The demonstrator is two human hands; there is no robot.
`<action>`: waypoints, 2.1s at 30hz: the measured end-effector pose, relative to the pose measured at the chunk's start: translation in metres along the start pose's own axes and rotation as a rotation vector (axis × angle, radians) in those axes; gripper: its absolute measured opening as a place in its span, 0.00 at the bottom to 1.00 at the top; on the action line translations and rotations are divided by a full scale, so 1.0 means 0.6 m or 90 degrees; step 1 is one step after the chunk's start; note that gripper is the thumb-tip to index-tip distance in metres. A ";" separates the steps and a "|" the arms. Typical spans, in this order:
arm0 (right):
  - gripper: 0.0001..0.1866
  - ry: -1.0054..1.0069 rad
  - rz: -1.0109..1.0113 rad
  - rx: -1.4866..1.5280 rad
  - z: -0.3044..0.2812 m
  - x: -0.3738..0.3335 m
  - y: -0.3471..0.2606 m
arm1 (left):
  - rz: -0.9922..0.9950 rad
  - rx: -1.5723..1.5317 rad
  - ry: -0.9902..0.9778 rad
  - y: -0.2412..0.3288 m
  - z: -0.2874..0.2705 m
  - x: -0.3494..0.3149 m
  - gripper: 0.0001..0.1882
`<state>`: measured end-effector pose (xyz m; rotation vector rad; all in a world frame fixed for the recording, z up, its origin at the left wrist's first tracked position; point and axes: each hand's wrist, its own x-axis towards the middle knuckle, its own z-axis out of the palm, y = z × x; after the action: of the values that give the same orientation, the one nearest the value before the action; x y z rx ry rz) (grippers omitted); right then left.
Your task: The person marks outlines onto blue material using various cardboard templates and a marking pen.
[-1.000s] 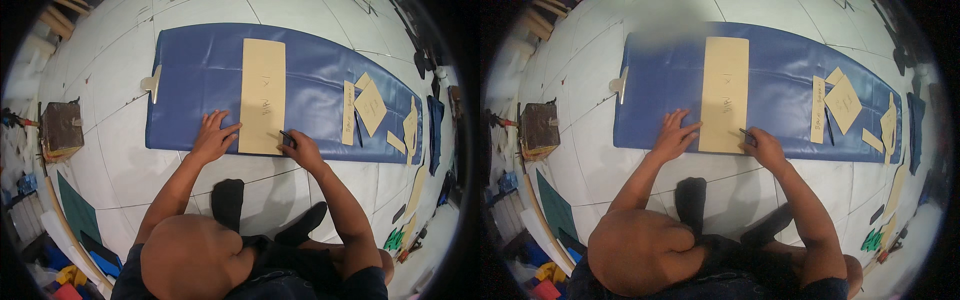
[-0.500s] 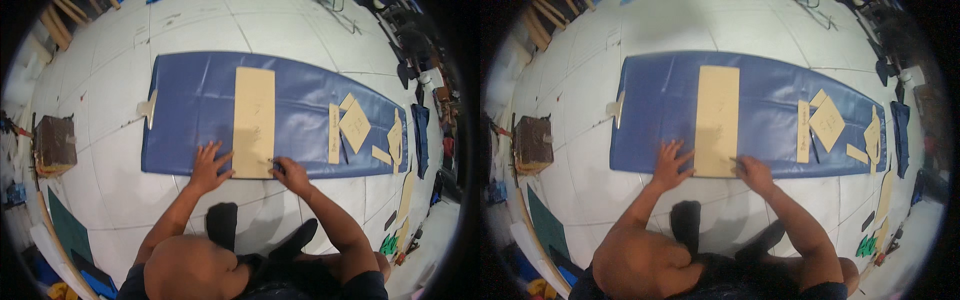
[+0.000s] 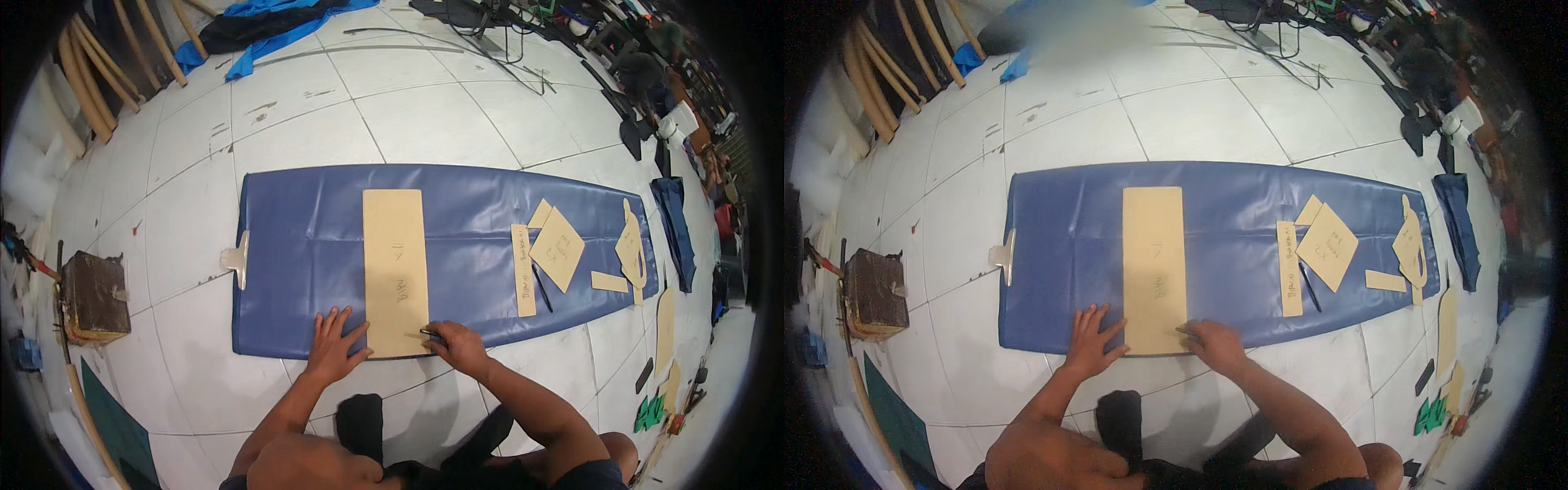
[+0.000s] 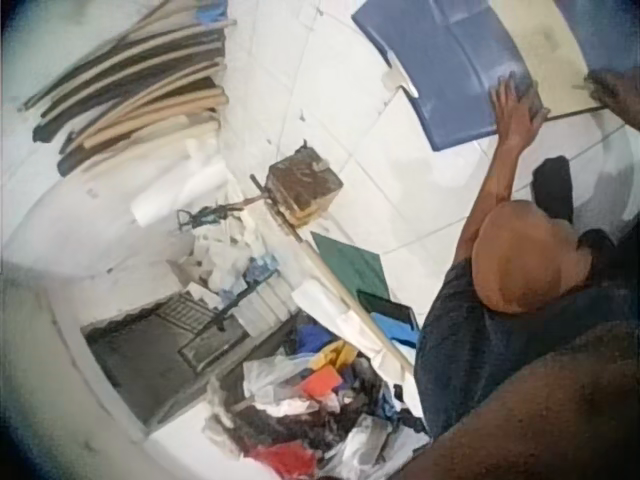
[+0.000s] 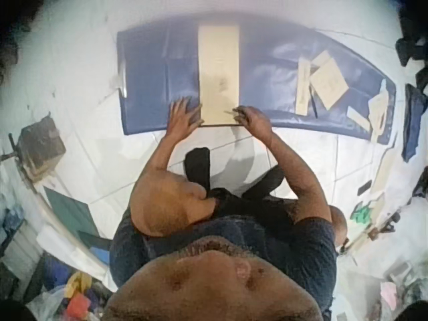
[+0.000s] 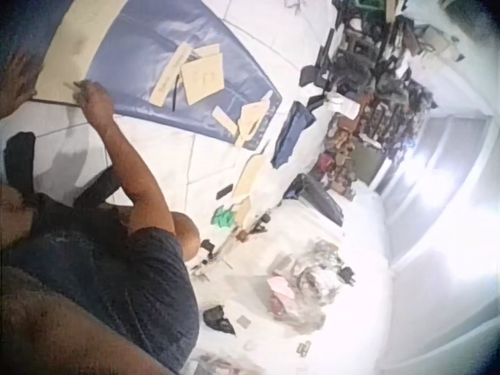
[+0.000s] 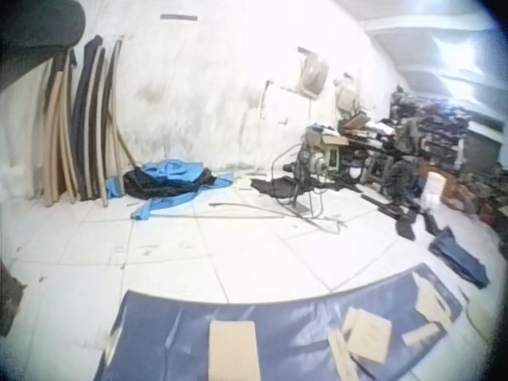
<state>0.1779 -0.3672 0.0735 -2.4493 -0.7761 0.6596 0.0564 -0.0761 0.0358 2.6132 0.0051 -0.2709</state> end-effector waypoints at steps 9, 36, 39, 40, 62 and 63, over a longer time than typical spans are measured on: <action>0.22 -0.033 0.038 0.044 0.007 0.008 0.004 | -0.005 0.013 0.018 -0.020 0.012 -0.002 0.31; 0.27 0.222 0.542 0.879 0.147 -0.077 -0.044 | 0.044 0.079 0.007 -0.016 0.013 0.006 0.33; 0.26 0.203 0.577 0.896 0.152 -0.073 -0.038 | 0.050 0.090 0.009 -0.014 0.015 0.006 0.33; 0.26 0.188 0.589 0.888 0.150 -0.074 -0.037 | 0.050 0.094 0.008 -0.014 0.015 0.006 0.33; 0.23 0.245 0.540 0.660 0.177 -0.058 -0.017 | 0.036 0.049 0.060 -0.009 0.011 0.005 0.34; 0.23 0.247 0.534 0.668 0.181 -0.059 -0.014 | 0.034 0.046 0.058 -0.009 0.010 0.005 0.33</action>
<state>0.0873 -0.3513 0.0054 -1.6903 0.6746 0.5980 0.0575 -0.0746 0.0273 2.6901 -0.0433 -0.1353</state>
